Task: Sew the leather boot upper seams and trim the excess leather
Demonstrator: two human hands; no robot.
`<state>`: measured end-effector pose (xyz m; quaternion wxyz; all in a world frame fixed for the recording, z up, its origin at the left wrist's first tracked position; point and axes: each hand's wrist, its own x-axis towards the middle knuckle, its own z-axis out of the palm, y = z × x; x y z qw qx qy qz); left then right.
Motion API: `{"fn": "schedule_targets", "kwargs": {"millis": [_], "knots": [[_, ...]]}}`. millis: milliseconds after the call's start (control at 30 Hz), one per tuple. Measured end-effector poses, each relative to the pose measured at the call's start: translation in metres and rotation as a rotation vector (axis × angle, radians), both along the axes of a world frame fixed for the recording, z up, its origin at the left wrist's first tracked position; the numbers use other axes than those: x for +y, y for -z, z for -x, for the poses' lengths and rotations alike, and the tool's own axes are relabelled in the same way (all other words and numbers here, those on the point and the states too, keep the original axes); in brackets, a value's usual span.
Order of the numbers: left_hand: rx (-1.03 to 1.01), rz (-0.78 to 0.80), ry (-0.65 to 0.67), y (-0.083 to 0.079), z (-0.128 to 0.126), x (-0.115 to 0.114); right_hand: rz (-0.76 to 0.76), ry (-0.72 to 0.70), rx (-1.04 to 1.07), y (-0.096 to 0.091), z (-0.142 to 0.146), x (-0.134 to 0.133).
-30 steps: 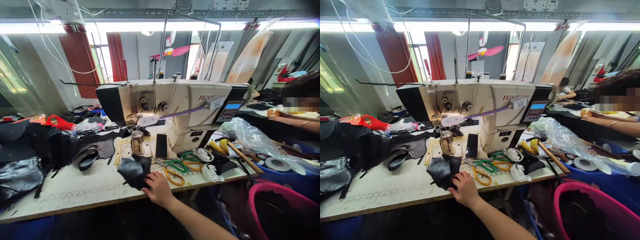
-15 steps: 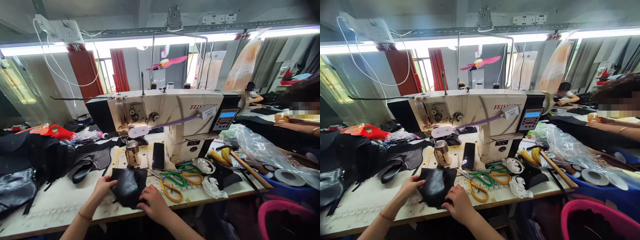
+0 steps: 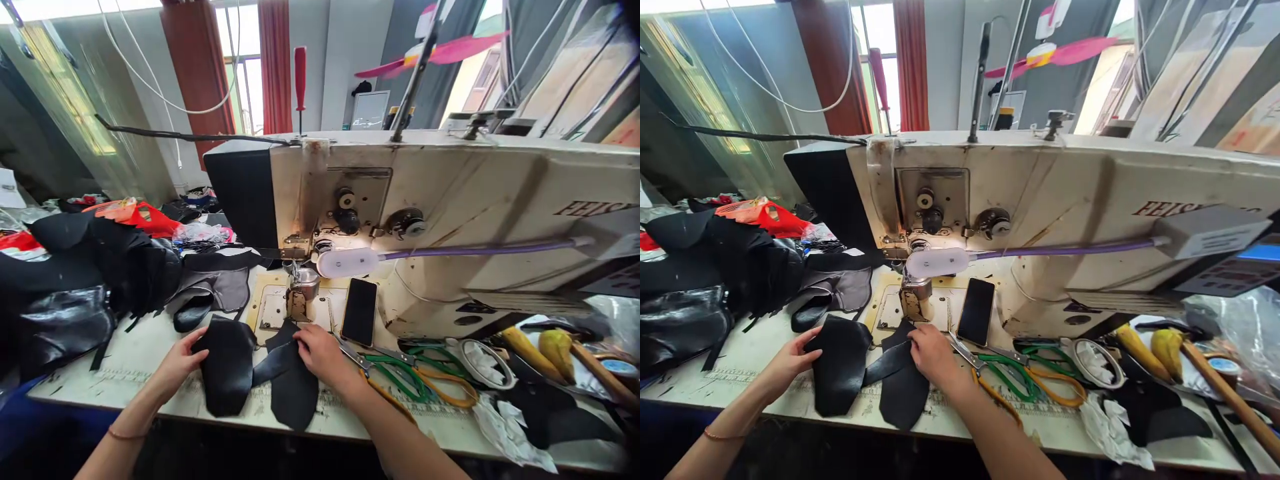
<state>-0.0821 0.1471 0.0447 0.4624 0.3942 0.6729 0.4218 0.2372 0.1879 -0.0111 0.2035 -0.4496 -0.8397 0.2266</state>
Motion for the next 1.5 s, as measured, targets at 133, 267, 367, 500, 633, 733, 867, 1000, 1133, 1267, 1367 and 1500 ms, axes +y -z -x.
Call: {"fn": "schedule_targets", "kwargs": {"millis": [133, 267, 367, 500, 633, 733, 867, 1000, 1133, 1267, 1367, 1500], "knots": [[0.069, -0.036, 0.004, 0.003, 0.000, 0.008, 0.035, -0.084, -0.024, -0.009, 0.004, 0.002], [0.104, -0.092, -0.016, 0.007, 0.001, 0.007, 0.139, -0.105, -0.079, -0.015, 0.017, 0.005], [0.097, -0.103, -0.077, 0.009, 0.005, 0.001, 0.179, -0.076, -0.076, -0.016, 0.022, 0.009], [-0.038, -0.072, -0.118, 0.005, 0.009, -0.010, 0.249, -0.036, -0.064, -0.013, 0.025, 0.014], [-0.267, -0.056, -0.109, -0.010, -0.001, -0.022, 0.290, -0.031, -0.002, -0.015, 0.027, 0.015], [-0.379, -0.053, -0.083, -0.019, -0.015, -0.026, 0.325, -0.070, 0.114, -0.020, 0.020, 0.013], [-0.420, -0.069, -0.028, -0.016, -0.033, -0.016, 0.404, -0.018, 0.308, -0.025, 0.003, 0.006], [-0.286, -0.067, -0.025, 0.001, -0.040, 0.000, 0.411, 0.180, 0.454, -0.027, -0.028, -0.005], [-0.187, -0.066, -0.058, 0.010, -0.040, 0.005, 0.421, 0.312, 0.419, -0.029, -0.094, -0.027], [-0.276, -0.075, -0.105, -0.005, -0.039, 0.001, 0.296, 0.528, 0.297, -0.028, -0.147, -0.054], [-0.347, -0.057, -0.130, -0.024, -0.042, -0.004, 0.059, 0.580, 0.202, -0.024, -0.126, -0.068], [-0.360, -0.051, -0.190, -0.048, -0.044, -0.016, 0.061, 0.324, 0.159, -0.016, -0.041, -0.058]]}}
